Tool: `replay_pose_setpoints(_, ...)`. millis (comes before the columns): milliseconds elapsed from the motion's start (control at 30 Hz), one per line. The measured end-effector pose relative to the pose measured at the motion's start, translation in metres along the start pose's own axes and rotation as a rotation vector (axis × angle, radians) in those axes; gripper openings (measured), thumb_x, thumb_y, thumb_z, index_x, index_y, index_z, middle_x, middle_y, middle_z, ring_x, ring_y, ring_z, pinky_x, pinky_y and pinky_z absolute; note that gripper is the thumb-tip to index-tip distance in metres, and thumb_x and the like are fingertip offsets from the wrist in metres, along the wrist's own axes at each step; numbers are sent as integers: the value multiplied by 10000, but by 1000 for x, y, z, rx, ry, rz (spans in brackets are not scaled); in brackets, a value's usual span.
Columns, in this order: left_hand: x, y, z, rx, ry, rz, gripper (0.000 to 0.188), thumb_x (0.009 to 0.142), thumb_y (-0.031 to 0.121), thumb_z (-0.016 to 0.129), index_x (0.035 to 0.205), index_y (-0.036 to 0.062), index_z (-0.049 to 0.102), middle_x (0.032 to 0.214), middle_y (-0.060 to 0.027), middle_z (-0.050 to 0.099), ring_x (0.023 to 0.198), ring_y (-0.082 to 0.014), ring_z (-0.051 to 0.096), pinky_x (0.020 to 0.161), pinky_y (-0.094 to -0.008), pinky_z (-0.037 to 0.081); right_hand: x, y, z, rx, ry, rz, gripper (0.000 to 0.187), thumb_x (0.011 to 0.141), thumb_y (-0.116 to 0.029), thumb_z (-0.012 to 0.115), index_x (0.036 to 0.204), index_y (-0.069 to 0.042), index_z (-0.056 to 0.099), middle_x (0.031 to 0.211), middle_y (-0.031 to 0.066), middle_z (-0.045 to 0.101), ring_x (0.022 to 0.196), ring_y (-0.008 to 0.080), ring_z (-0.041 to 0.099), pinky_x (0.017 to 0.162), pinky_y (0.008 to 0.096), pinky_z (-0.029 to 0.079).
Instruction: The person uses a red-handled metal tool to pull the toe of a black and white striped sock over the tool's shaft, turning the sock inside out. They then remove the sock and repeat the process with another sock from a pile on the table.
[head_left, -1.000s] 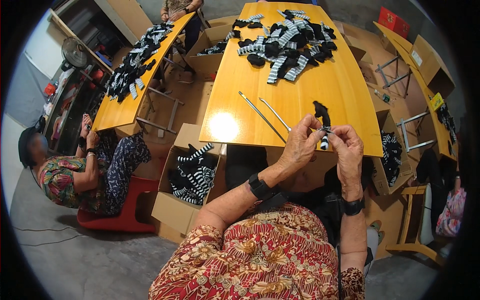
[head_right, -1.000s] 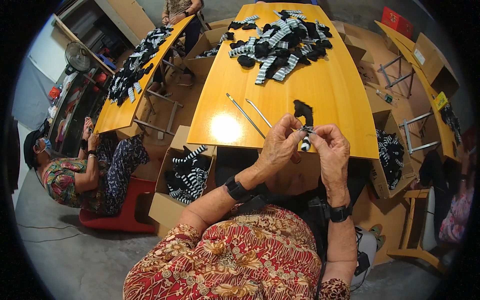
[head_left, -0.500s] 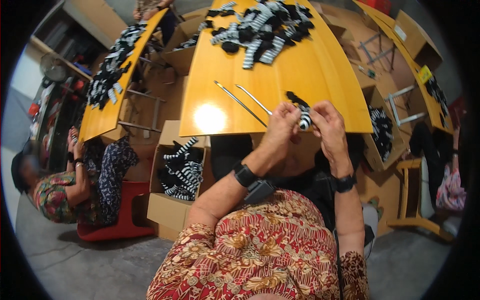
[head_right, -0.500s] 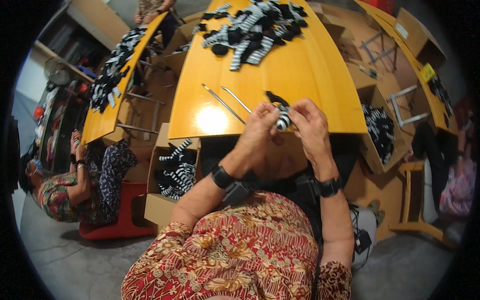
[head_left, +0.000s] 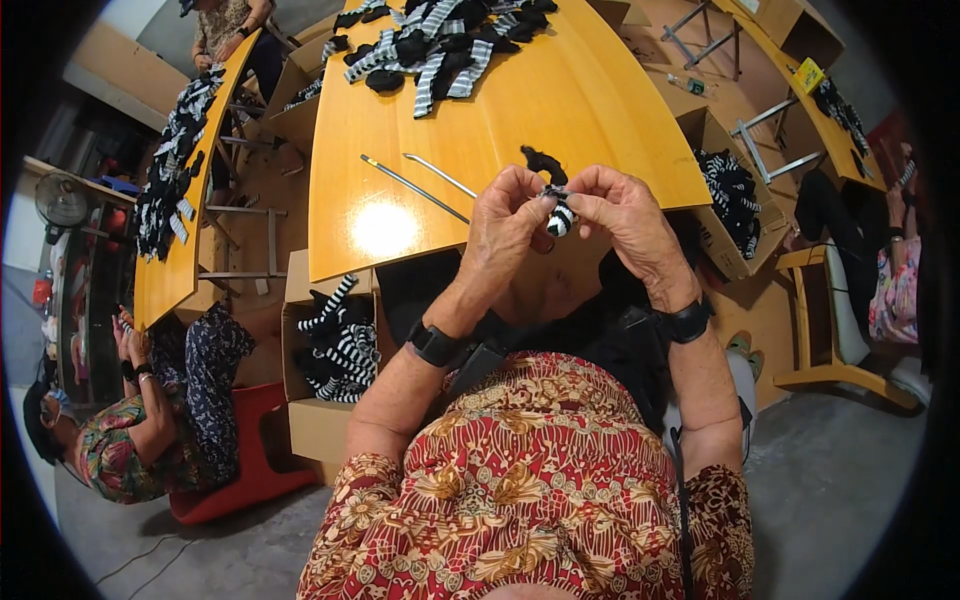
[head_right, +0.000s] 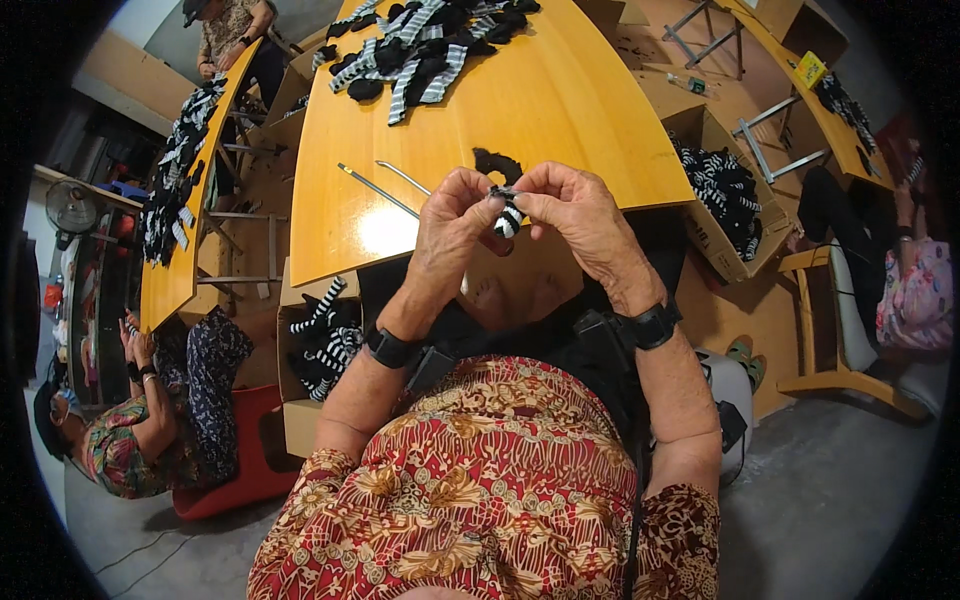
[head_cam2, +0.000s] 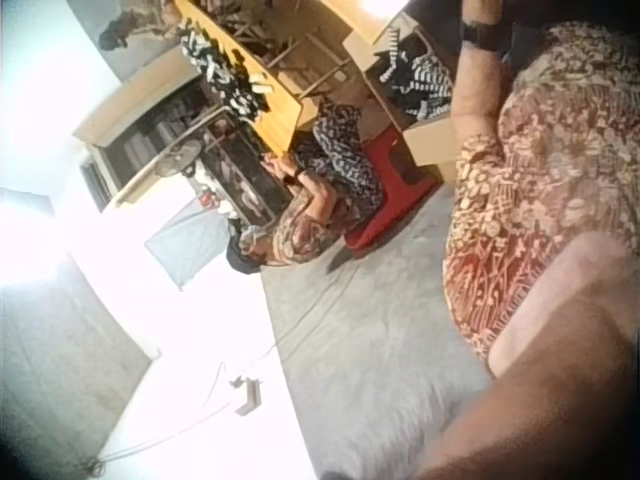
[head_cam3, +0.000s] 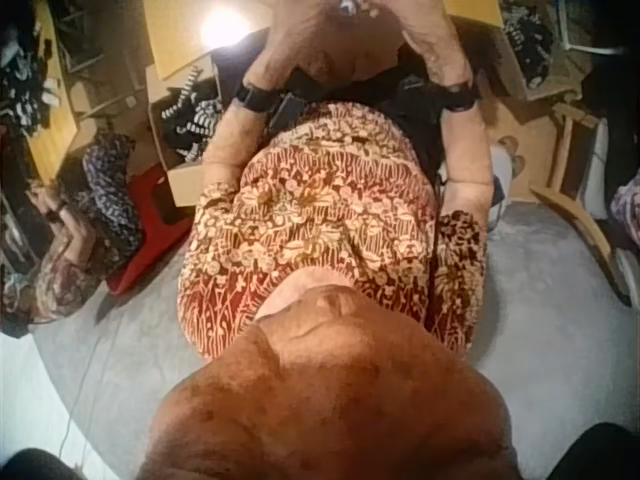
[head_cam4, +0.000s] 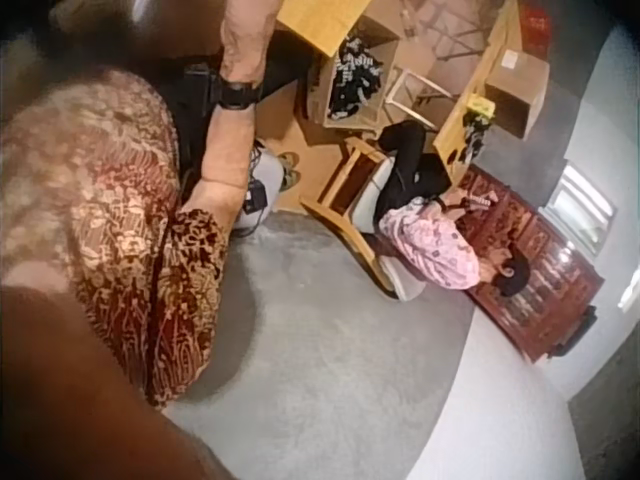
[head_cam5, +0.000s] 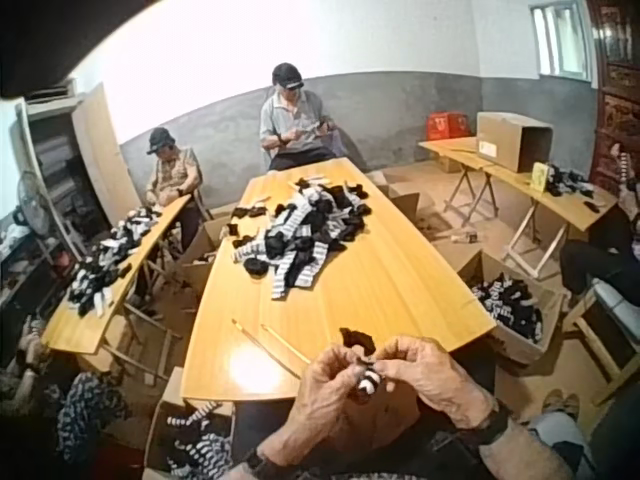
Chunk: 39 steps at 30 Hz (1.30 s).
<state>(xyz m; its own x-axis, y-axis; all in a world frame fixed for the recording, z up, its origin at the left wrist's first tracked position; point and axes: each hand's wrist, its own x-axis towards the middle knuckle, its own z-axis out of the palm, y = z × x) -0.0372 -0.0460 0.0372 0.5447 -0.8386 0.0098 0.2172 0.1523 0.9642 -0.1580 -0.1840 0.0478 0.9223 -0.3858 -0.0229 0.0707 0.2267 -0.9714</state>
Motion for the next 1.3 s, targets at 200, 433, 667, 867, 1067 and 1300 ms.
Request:
replay_pose_setpoints(200,0,1,9,18,100,41,114,930,111,589,967,45,504,796,-35,575,549,-96,578,450,-224,508,-1,2,20,-443,205,-332,63,898,-90,615,906,-28,606,807,7,597,783,98,573,684,253,462)
replay_pose_setpoints(433,3,7,10,-70,152,73,117,932,105,577,950,42,480,791,-30,555,560,-103,582,423,-231,510,1,-7,36,-554,340,-452,61,871,-68,641,878,-20,603,817,29,612,785,119,578,708,274,457)
replay_pose_setpoints(667,3,11,3,-9,50,68,118,934,140,578,936,45,509,702,6,536,528,-52,545,377,-195,476,3,-5,29,-460,341,-393,66,876,-69,639,857,-17,603,773,4,598,736,95,548,676,242,456)
replay_pose_setpoints(867,8,4,1,18,78,41,126,946,139,570,970,30,513,765,-43,566,515,-146,607,416,-265,539,1,3,23,51,247,-108,44,898,-85,630,889,-44,616,766,-29,584,689,44,515,612,195,431)
replay_pose_setpoints(1067,3,6,11,-35,159,-24,122,939,160,560,927,56,498,755,-15,523,541,-67,534,361,-198,456,5,0,28,-71,271,-125,39,910,-98,618,877,-77,612,758,-48,573,655,15,490,569,170,391)
replay_pose_setpoints(1300,10,8,14,-76,134,-40,138,937,182,578,945,74,492,706,7,508,531,-60,502,379,-205,465,16,7,19,-51,322,-136,26,904,-85,617,880,-75,619,755,-52,573,655,13,480,566,170,383)
